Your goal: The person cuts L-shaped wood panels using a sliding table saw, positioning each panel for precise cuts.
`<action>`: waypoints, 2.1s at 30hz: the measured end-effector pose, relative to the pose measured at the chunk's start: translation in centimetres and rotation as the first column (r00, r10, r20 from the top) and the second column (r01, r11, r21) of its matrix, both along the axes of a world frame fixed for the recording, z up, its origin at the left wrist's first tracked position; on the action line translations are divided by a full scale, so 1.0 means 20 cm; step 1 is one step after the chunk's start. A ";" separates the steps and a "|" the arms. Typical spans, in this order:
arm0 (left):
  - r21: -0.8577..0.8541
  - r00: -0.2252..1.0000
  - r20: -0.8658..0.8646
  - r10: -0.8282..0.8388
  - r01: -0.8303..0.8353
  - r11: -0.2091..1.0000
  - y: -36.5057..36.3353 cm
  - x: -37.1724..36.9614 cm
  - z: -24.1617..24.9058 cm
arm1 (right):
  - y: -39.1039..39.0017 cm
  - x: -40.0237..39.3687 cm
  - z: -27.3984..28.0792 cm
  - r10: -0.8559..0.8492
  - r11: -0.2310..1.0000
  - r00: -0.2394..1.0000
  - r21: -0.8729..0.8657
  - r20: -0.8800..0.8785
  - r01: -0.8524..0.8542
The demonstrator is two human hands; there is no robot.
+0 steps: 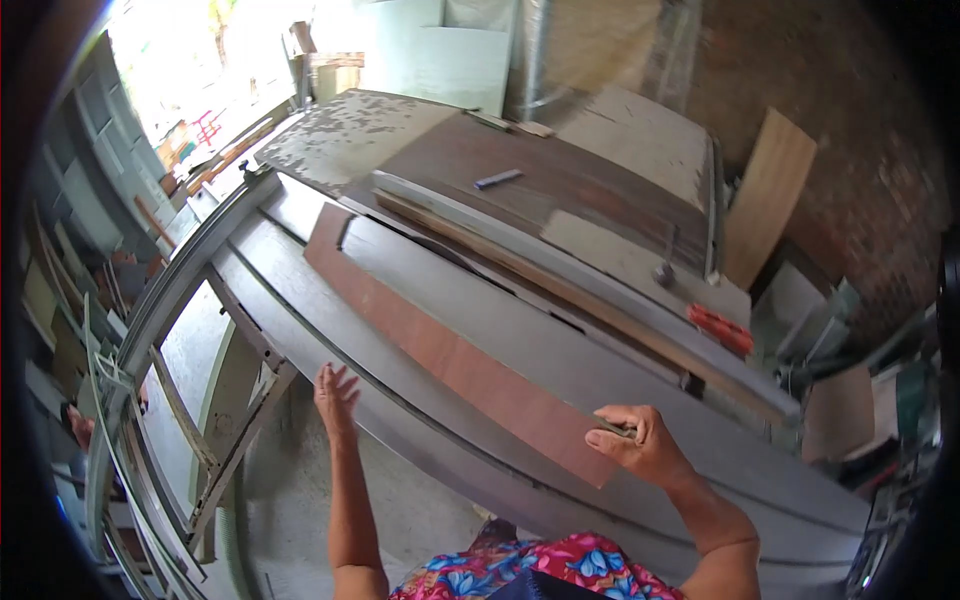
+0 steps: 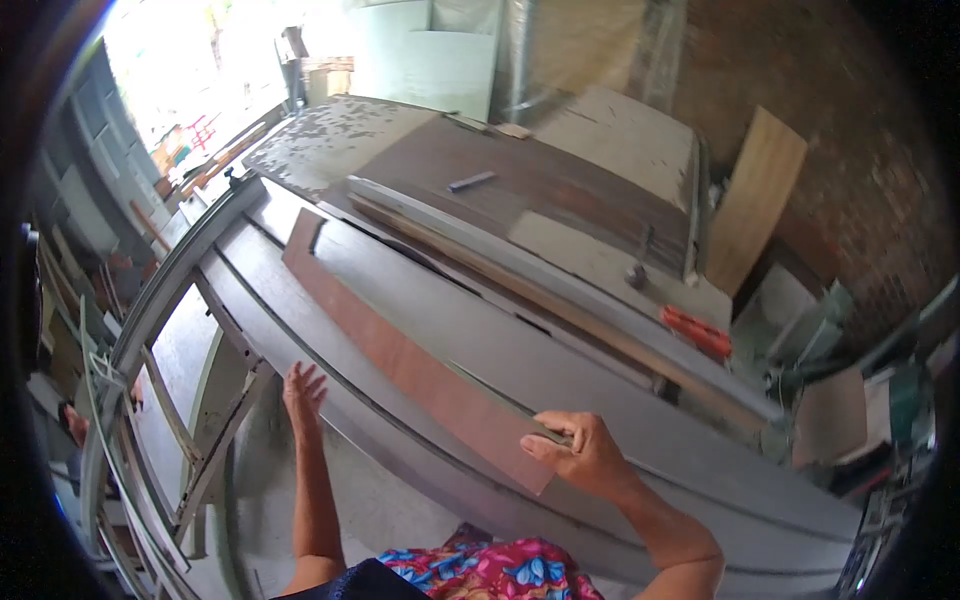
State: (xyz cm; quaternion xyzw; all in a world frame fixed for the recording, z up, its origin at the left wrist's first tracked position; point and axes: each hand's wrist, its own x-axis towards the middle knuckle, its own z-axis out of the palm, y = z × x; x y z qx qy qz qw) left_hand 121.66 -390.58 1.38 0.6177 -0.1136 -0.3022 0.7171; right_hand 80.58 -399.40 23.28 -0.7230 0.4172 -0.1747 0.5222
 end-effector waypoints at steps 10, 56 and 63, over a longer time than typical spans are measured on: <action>-0.259 0.805 -0.338 -0.487 0.418 0.871 0.23 -1.18 0.30 | 0.56 -1.03 -0.02 0.138 0.869 0.978 -0.455 -0.158 -0.196; -0.031 0.353 -0.703 -0.617 0.852 0.523 0.26 -4.50 0.05 | 2.37 -3.87 -0.74 -0.947 0.320 0.285 -0.472 -0.146 0.821; 0.145 0.487 -0.660 -0.572 0.829 0.540 0.17 -4.66 -0.05 | 2.23 -4.25 -0.65 -0.933 0.338 0.356 -0.468 -0.051 0.817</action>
